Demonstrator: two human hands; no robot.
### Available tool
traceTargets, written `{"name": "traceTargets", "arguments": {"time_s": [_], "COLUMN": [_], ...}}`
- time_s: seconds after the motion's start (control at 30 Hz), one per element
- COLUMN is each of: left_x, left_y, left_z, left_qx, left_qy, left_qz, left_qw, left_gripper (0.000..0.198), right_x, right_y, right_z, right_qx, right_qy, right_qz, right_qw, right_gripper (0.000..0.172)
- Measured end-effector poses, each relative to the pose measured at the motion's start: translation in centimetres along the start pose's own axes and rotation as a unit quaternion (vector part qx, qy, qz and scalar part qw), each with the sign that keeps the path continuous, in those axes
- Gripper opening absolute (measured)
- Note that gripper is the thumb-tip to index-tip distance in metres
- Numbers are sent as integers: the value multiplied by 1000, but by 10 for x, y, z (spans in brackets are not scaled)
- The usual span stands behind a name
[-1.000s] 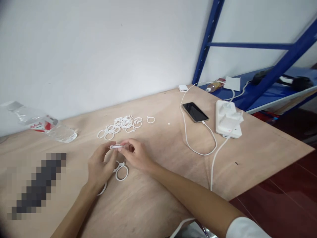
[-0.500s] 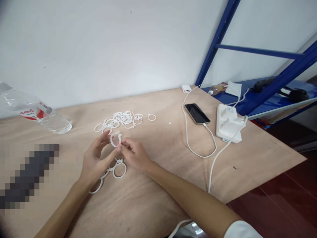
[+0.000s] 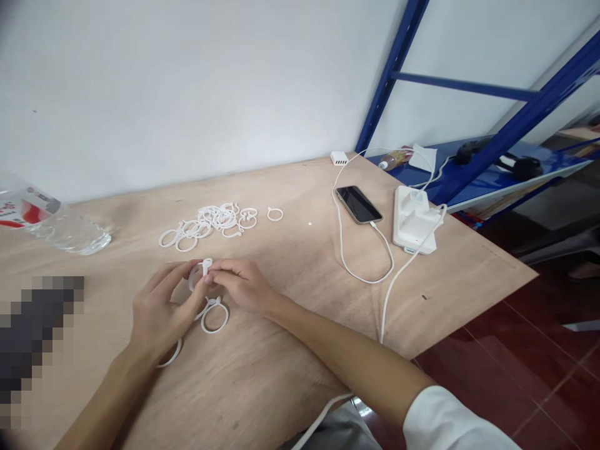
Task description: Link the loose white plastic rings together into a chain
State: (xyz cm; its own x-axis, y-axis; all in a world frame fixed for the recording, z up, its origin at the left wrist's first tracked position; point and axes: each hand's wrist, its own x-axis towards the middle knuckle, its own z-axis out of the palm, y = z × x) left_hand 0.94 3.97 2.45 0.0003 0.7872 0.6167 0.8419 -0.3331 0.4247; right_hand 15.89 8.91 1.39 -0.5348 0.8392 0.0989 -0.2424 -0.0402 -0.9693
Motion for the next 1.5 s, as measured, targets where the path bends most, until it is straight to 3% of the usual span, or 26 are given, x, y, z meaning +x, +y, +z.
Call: {"name": "traceTargets", "arguments": {"time_s": [0.07,0.17,0.3,0.5,0.87,1.07,1.23,1.3,1.43,1.5], "left_x": [-1,-2,-2,-2,-4,-5,-6,-3,8,13], "left_y": [1,1,-1,1,2,7,5,-1,-18,-29], "left_z": [2,3,1,-2,-1,3,6,1,-15,-20], "left_qx": [32,55,78,64,49,47,39,28,18,40], "left_qy": [32,49,66,65,60,31,32,-2,-130,-128], "left_qz": [53,76,105,123,113,51,54,57,23,-23], "left_qw": [998,994,989,988,991,997,997,998,991,991], "left_gripper": [28,31,32,27,18,16,16,16,27,33], "right_x": [2,5,7,5,4,4,5,5,3,2], "right_y": [0,0,-1,-6,-9,-4,-2,-2,-2,-1], "right_z": [-1,-3,-9,-12,-10,-11,-11,-10,-7,-5], "right_qx": [24,98,146,80,42,40,26,7,-62,-115], "right_qy": [50,93,53,-18,-37,-22,-16,-11,7,-3], "right_qz": [8,26,37,29,-1,25,14,9,-24,-55], "right_qw": [998,990,987,996,998,999,999,1000,998,992], "right_gripper": [18,16,19,21,20,22,21,20,18,18]}}
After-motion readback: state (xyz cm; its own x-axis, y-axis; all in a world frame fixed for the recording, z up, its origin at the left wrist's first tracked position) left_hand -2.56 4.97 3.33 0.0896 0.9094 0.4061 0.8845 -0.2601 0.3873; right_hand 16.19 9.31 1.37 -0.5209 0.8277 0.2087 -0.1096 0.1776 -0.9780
